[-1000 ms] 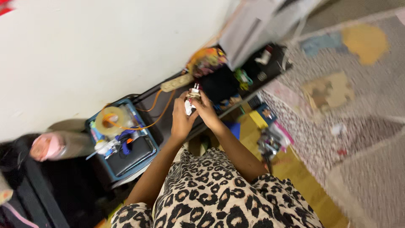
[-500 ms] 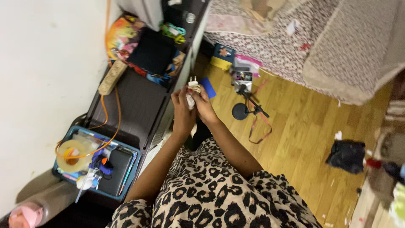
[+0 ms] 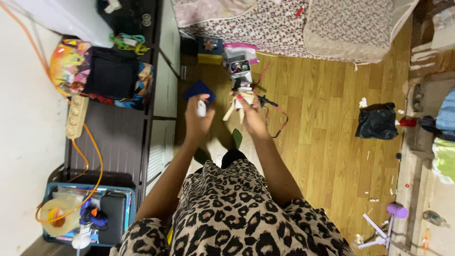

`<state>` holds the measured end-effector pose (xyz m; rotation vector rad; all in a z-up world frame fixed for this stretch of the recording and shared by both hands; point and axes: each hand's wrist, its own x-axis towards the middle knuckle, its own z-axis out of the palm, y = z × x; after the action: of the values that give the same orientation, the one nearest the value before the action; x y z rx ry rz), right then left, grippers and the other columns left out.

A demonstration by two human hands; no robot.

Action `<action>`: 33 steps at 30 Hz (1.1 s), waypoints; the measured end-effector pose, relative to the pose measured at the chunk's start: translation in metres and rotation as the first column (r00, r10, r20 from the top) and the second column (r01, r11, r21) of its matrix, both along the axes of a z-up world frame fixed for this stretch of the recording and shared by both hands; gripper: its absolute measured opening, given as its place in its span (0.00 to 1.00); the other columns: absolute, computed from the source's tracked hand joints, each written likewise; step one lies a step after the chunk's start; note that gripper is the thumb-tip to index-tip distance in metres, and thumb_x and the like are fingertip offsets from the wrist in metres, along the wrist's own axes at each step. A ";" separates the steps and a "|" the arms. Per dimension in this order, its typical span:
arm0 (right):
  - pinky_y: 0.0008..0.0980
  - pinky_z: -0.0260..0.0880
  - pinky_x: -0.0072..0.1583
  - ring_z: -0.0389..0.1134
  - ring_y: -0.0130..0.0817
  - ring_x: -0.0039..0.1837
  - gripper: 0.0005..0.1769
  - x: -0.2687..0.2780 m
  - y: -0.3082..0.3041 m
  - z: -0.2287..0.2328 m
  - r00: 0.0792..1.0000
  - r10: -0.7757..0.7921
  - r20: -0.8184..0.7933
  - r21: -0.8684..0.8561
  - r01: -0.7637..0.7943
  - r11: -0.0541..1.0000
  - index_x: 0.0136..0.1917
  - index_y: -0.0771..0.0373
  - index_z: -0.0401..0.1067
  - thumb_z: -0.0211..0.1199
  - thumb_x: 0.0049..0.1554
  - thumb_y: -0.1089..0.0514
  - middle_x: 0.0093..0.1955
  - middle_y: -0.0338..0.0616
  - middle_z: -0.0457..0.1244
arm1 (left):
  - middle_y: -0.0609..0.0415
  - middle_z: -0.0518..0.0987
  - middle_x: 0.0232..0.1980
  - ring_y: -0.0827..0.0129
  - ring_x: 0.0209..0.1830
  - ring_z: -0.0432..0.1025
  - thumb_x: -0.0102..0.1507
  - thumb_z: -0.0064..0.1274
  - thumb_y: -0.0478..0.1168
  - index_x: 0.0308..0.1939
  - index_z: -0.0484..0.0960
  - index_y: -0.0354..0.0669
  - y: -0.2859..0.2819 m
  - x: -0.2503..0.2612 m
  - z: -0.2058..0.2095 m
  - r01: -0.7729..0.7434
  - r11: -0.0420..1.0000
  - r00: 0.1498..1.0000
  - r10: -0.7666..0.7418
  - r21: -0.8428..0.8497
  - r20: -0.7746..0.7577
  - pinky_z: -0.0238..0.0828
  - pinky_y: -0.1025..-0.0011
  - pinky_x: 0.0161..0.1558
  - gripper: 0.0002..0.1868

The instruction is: The person picks up a glue gun, an extension cord, a blue folder, a box, and various small craft supplies from the floor and surfaces, then places them into a pink zippered bag and other storage bins.

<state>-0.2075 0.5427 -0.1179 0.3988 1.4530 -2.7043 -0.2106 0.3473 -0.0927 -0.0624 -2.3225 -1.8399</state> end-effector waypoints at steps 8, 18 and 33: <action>0.33 0.71 0.52 0.71 0.36 0.52 0.15 -0.040 0.144 -0.014 0.997 -0.057 0.044 -0.050 0.059 0.997 0.64 0.64 0.66 0.61 0.67 0.57 0.58 0.50 0.69 | 0.56 0.80 0.33 0.78 0.30 0.71 0.64 0.54 0.33 0.48 0.79 0.41 0.048 -0.072 -0.020 -0.017 1.000 0.964 0.023 -0.026 0.264 0.69 0.74 0.35 0.09; 0.34 0.71 0.50 0.72 0.36 0.52 0.17 -0.107 0.212 -0.096 0.930 -0.195 0.311 -0.098 0.236 0.967 0.64 0.60 0.66 0.61 0.63 0.56 0.61 0.49 0.69 | 0.45 0.82 0.31 0.60 0.31 0.78 0.62 0.58 0.48 0.36 0.84 0.36 0.061 -0.173 -0.178 0.148 0.934 0.794 0.084 -0.325 0.603 0.70 0.61 0.35 0.16; 0.35 0.74 0.48 0.71 0.38 0.48 0.11 -0.229 0.234 -0.491 0.832 -0.193 0.519 -0.122 0.296 0.947 0.56 0.64 0.69 0.61 0.59 0.63 0.51 0.46 0.70 | 0.44 0.84 0.34 0.51 0.36 0.79 0.58 0.58 0.52 0.36 0.88 0.41 0.105 -0.304 -0.518 0.382 0.862 0.634 0.019 -0.334 0.773 0.73 0.56 0.39 0.17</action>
<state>-0.4367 0.7771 -0.6084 1.2444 1.0318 -2.5902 -0.5151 0.4527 -0.6105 0.5412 -3.4458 -1.4685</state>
